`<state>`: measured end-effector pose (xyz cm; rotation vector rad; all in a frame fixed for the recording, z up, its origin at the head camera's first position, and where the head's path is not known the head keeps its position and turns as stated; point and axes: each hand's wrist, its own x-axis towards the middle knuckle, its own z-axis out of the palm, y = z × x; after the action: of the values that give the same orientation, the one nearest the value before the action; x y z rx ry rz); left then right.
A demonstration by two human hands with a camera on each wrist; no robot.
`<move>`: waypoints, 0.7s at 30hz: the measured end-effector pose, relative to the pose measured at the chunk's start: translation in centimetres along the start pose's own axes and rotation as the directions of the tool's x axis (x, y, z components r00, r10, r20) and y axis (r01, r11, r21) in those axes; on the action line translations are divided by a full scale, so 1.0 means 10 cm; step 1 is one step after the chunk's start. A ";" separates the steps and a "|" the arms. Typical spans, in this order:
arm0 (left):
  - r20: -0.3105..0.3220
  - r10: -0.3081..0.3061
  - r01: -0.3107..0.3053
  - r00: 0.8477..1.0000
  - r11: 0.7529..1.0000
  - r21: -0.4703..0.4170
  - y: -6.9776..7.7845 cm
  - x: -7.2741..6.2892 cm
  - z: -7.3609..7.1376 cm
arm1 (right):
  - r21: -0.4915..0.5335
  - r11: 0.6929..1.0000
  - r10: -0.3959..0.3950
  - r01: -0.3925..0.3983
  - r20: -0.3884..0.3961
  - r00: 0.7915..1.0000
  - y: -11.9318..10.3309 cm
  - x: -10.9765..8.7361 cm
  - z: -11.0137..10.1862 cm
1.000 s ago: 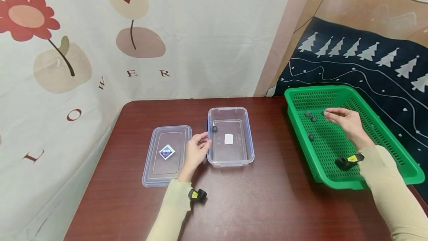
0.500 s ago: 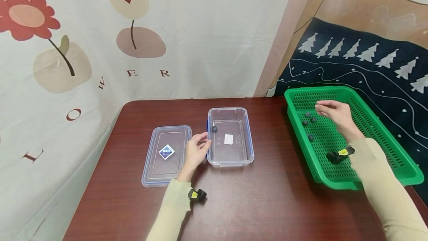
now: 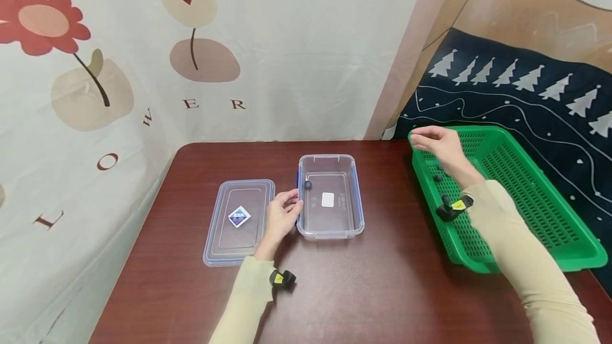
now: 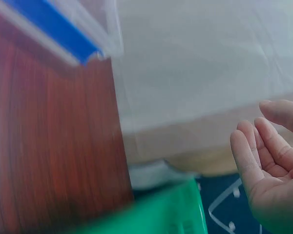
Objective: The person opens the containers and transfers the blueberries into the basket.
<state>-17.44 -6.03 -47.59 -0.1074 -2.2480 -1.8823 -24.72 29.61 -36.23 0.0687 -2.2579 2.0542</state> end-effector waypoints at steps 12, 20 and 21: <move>0.015 0.003 -0.004 1.000 1.000 0.020 0.38 -0.09 -0.05 | -0.049 0.999 0.000 0.008 0.156 0.988 0.10 0.14 0.89; 0.004 0.014 -0.014 1.000 1.000 -0.002 0.01 0.00 -0.01 | -0.100 0.995 0.005 0.017 0.219 0.976 0.12 0.14 1.46; 0.002 0.014 -0.014 1.000 1.000 -0.003 0.00 0.00 -0.01 | -0.095 0.995 0.006 0.015 0.225 0.974 0.14 0.13 1.52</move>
<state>-17.44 -6.12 -47.61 -0.1257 -2.2399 -1.8789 -26.72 14.64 -38.89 0.3151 -2.4787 2.0241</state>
